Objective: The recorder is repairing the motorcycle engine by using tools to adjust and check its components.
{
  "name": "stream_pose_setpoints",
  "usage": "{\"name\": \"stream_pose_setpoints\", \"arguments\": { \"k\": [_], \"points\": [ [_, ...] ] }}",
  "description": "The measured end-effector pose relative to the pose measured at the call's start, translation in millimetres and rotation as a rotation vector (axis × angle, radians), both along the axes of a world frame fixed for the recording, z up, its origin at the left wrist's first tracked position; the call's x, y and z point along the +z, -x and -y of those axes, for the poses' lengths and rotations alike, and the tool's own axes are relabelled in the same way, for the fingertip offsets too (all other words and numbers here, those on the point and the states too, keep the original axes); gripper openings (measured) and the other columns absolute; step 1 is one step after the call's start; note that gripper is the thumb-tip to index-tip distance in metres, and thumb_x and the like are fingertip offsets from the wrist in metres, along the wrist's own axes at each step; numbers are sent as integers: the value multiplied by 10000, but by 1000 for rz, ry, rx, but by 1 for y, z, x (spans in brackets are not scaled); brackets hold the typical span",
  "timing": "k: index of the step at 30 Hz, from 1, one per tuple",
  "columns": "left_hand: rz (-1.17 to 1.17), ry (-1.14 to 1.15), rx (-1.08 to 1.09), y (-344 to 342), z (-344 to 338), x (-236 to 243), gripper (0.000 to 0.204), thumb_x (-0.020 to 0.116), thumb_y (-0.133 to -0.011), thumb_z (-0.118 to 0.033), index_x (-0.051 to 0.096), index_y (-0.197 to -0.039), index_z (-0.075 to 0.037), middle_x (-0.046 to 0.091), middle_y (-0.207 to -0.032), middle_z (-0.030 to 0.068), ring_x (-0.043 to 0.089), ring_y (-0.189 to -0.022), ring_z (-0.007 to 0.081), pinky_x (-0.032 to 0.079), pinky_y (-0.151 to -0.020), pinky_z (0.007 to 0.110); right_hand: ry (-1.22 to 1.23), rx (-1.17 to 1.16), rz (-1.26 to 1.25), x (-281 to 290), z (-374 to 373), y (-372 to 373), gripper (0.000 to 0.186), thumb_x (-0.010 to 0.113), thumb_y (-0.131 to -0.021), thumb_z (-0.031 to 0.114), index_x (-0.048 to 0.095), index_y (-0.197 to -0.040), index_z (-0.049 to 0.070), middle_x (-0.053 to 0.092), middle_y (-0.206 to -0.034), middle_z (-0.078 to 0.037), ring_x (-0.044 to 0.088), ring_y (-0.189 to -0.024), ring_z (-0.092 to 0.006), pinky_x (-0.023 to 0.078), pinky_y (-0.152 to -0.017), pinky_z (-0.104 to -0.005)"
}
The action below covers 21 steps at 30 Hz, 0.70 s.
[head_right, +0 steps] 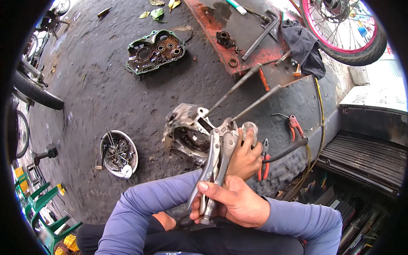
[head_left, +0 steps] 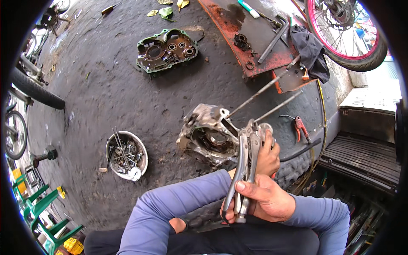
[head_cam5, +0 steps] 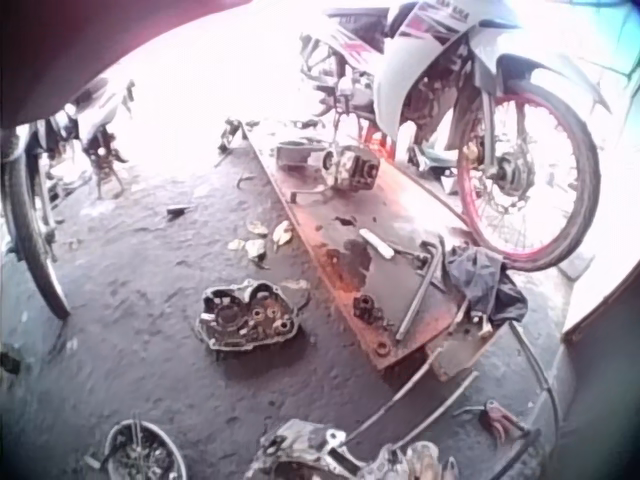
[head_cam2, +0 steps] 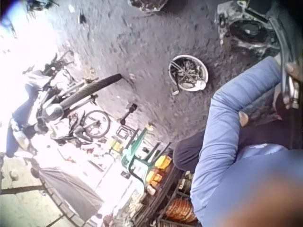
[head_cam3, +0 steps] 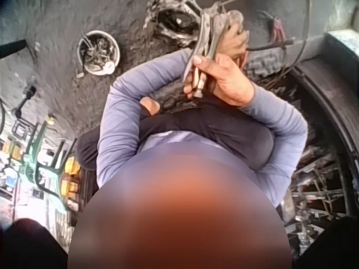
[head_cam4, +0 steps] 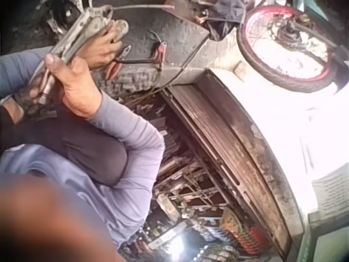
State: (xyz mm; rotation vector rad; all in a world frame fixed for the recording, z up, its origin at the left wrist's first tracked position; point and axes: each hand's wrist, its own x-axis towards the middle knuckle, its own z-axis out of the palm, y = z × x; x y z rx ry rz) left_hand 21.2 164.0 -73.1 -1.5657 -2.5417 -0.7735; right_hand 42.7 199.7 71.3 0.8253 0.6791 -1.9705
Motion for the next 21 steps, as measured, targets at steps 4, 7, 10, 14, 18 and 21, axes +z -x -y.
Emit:
{"name": "stream_pose_setpoints", "arguments": {
  "k": [4,7,10,14,18,21],
  "points": [
    [2,-56,-198,-8,12,-4,307,664,-700,-334,790,-835,-89,646,-1025,129,506,-1216,540,368,-989,760,-100,157,-21,3,-10,1,426,587,-1020,397,637,-1038,-26,704,-909,-150,722,-810,-250,605,-740,-371],
    [155,63,-384,2,34,7,305,677,-729,-305,785,-922,-94,656,-1042,119,538,-1218,463,398,-988,701,-599,825,-471,21,-23,19,487,664,-957,447,680,-930,-39,690,-824,-137,706,-728,-213,565,-662,-327],
    [368,99,-411,8,50,9,274,679,-724,-289,775,-897,-100,666,-1021,114,553,-1192,425,411,-970,658,-1367,700,-1653,28,-21,36,503,785,-817,403,642,-1054,-16,654,-951,-145,665,-853,-286,536,-780,-395],
    [620,164,-427,21,82,21,232,682,-717,-268,763,-864,-108,680,-993,108,573,-1157,374,429,-946,601,-1099,684,-1897,-14,35,88,509,778,-771,246,537,-1141,-8,626,-1046,-207,644,-982,-376,510,-864,-470],
    [788,173,-453,45,104,29,201,684,-712,-253,754,-840,-114,690,-972,103,588,-1131,336,442,-928,559,-1041,774,-1702,-44,54,124,374,735,-808,180,496,-1029,-2,665,-987,-243,664,-945,-427,533,-802,-483],
    [457,-27,-653,66,139,52,347,720,-719,-215,726,-1049,-107,695,-1168,48,558,-1244,310,410,-1036,554,-1167,651,-1445,-58,64,152,355,686,-892,226,517,-1022,-59,678,-871,-276,672,-916,-444,541,-815,-495]
  ]
}}
